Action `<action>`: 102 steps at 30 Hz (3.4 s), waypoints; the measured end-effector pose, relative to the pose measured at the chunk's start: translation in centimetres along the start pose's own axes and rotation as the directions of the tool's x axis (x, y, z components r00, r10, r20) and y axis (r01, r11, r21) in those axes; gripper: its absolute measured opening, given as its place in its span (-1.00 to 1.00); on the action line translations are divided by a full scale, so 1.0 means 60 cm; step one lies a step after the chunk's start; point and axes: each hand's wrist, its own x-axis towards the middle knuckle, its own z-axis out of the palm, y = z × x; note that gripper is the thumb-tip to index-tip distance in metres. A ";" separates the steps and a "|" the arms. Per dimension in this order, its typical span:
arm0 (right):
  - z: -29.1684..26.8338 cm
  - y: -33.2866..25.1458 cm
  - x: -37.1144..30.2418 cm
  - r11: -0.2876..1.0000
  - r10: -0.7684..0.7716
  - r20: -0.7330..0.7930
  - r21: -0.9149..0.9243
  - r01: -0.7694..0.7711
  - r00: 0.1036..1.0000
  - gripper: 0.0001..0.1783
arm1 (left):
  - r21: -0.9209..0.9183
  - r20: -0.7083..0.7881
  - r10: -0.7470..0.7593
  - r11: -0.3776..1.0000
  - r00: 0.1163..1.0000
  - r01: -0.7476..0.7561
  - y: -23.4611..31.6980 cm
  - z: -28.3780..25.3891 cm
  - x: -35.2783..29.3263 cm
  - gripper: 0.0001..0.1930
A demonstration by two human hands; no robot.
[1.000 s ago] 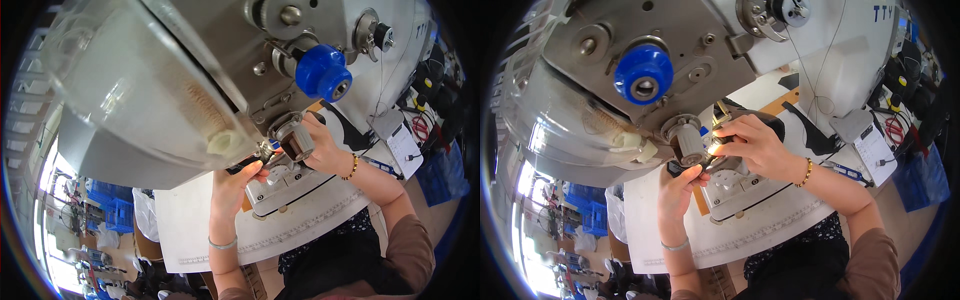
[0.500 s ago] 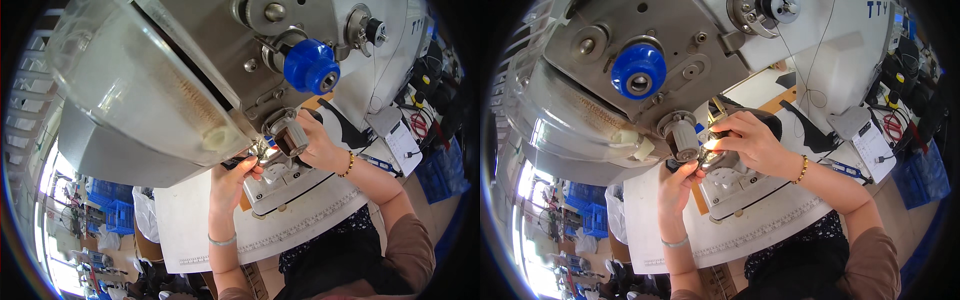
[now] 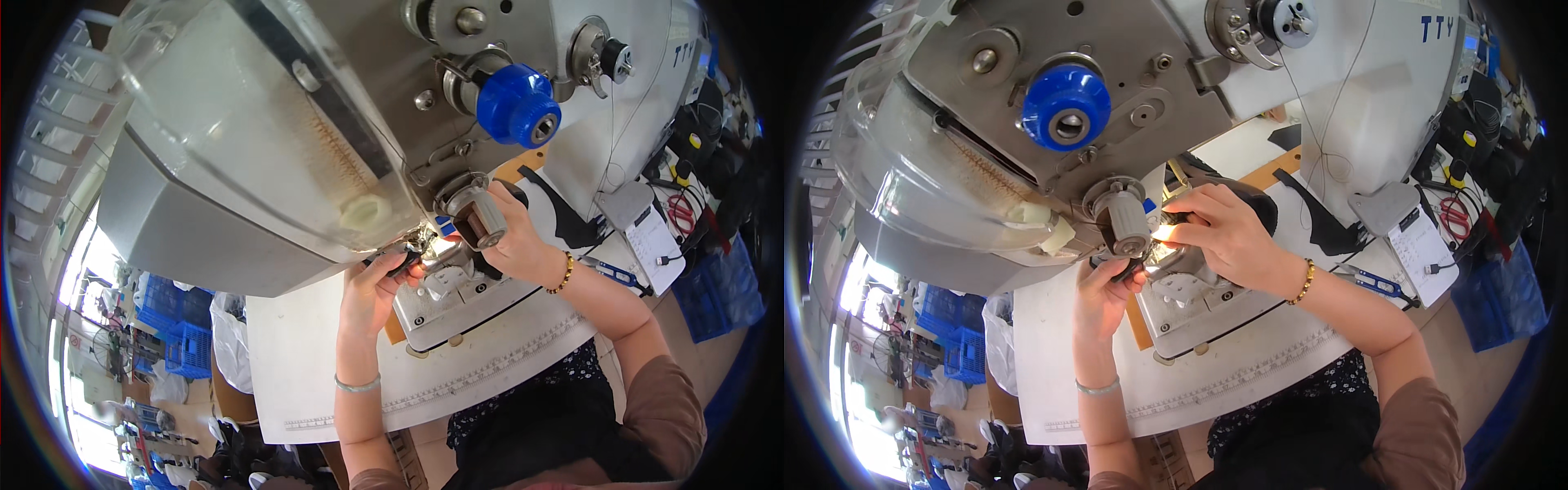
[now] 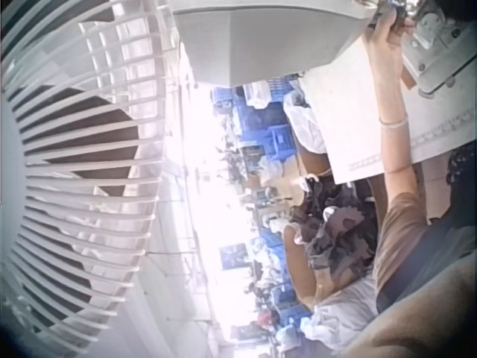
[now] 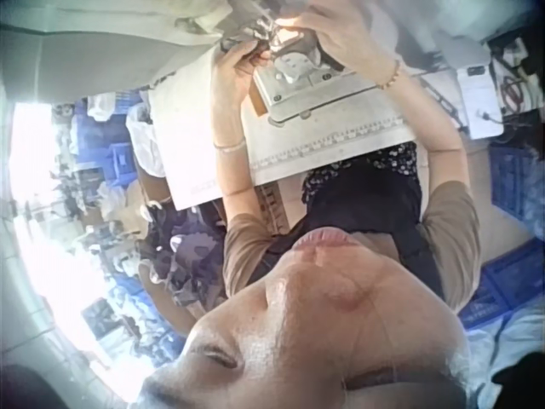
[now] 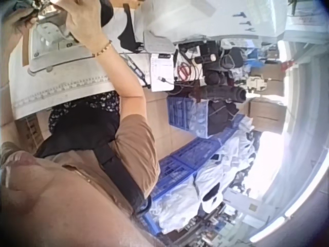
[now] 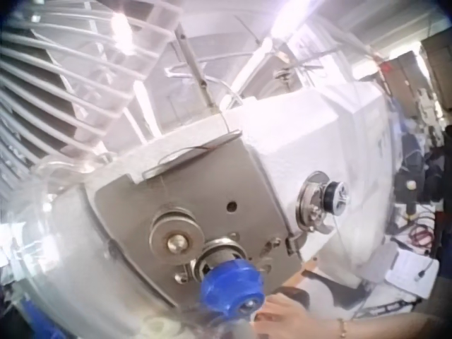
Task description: The person sews leather pieces of a boot upper using a sewing machine, trims the thread with snips, and continues stitching the boot components together.
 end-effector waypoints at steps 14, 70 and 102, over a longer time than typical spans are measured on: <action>-0.004 -0.002 0.007 0.999 0.011 0.004 -0.039 -0.011 1.000 -0.79 | -0.564 0.266 -0.105 0.789 0.958 0.243 -0.038 -0.079 0.046 -0.60; -0.034 -0.105 -0.002 0.850 0.120 0.307 -0.523 0.062 0.944 -0.77 | -0.074 -0.306 0.280 0.946 0.910 -0.316 -0.034 0.030 -0.041 -0.77; -0.075 -0.128 -0.012 0.847 0.235 0.307 -0.531 -0.039 0.922 -0.61 | 0.413 -0.215 0.432 0.853 0.876 -0.319 -0.007 0.040 -0.044 -0.76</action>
